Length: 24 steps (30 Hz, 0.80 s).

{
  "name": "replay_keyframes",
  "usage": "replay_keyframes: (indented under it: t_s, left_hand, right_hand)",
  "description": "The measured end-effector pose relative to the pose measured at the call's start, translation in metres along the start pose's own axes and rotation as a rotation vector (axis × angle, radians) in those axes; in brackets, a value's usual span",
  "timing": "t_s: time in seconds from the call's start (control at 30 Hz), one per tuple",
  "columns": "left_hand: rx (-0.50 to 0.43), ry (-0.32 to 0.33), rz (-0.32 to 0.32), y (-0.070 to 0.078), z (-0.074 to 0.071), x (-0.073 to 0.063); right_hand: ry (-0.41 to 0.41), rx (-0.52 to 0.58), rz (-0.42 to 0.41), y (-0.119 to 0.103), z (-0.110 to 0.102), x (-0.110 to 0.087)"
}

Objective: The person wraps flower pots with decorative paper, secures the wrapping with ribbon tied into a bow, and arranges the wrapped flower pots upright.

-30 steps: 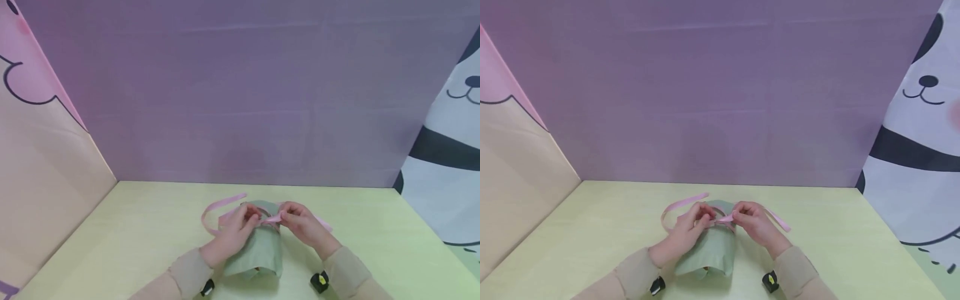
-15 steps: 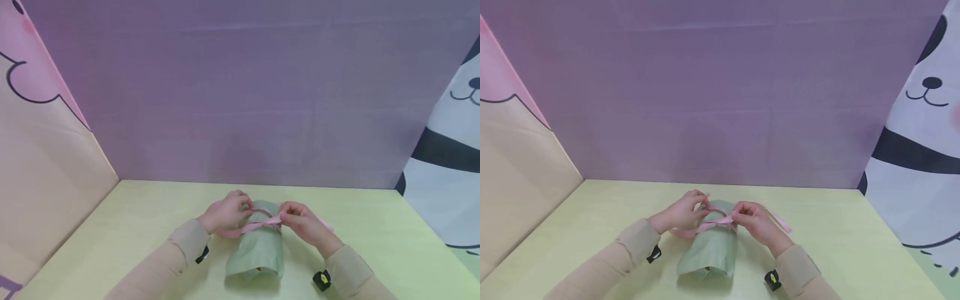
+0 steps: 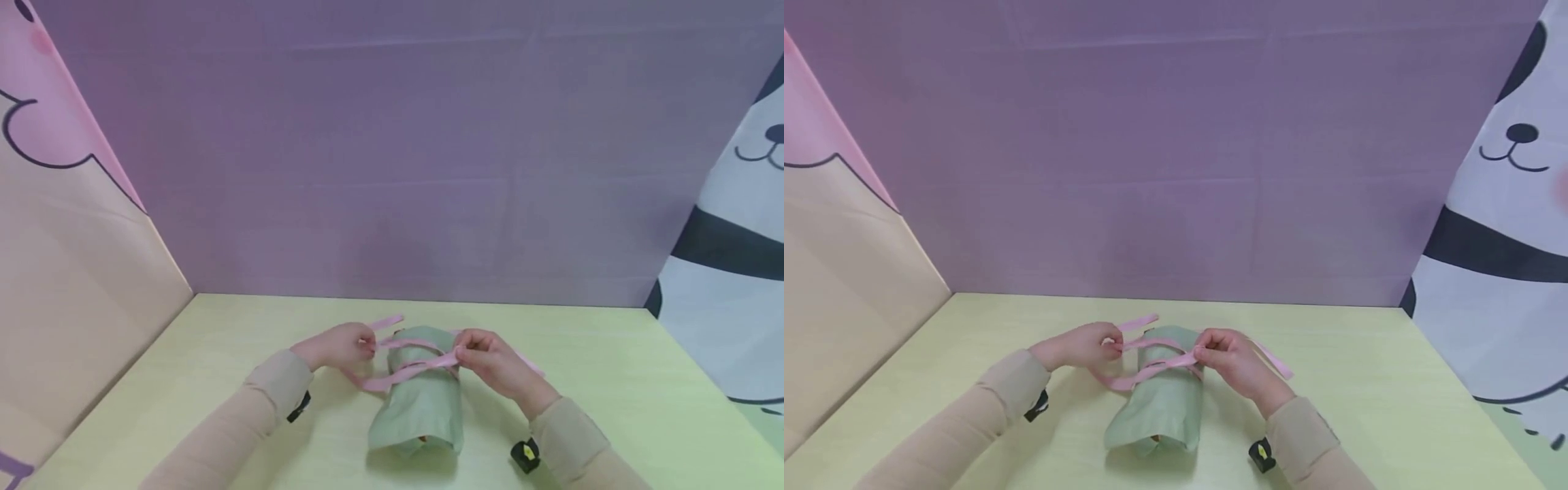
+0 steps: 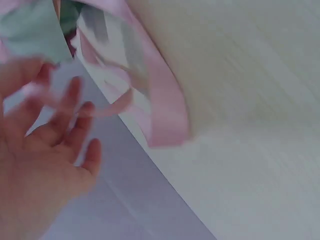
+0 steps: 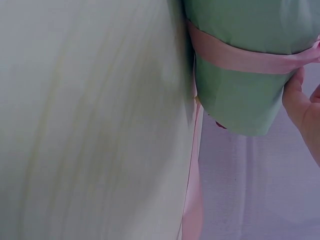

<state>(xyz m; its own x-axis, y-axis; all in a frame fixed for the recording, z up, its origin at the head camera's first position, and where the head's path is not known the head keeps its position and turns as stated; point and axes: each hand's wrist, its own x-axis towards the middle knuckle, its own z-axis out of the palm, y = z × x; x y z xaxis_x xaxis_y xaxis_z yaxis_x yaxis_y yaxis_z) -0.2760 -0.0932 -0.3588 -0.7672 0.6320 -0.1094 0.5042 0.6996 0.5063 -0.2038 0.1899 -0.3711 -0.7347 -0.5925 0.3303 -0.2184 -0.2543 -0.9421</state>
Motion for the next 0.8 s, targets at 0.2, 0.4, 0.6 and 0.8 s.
replay_keyframes:
  t_s: [0.2,0.4,0.6,0.8]
  left_hand:
    - [-0.14,0.23,-0.017,-0.009,-0.028,-0.008]
    - [-0.173,0.223,0.025,-0.012,-0.063,-0.019]
    - [-0.14,0.148,0.031,-0.01,-0.098,-0.033]
    - [-0.139,-0.006,0.014,0.005,-0.112,-0.047]
  right_hand:
    - [-0.016,-0.013,0.009,-0.001,0.001,0.001]
    - [0.007,-0.048,0.039,-0.002,0.0,0.001]
    - [0.019,-0.068,0.064,-0.003,0.0,0.001]
    - [0.038,-0.083,0.091,-0.003,-0.002,0.001]
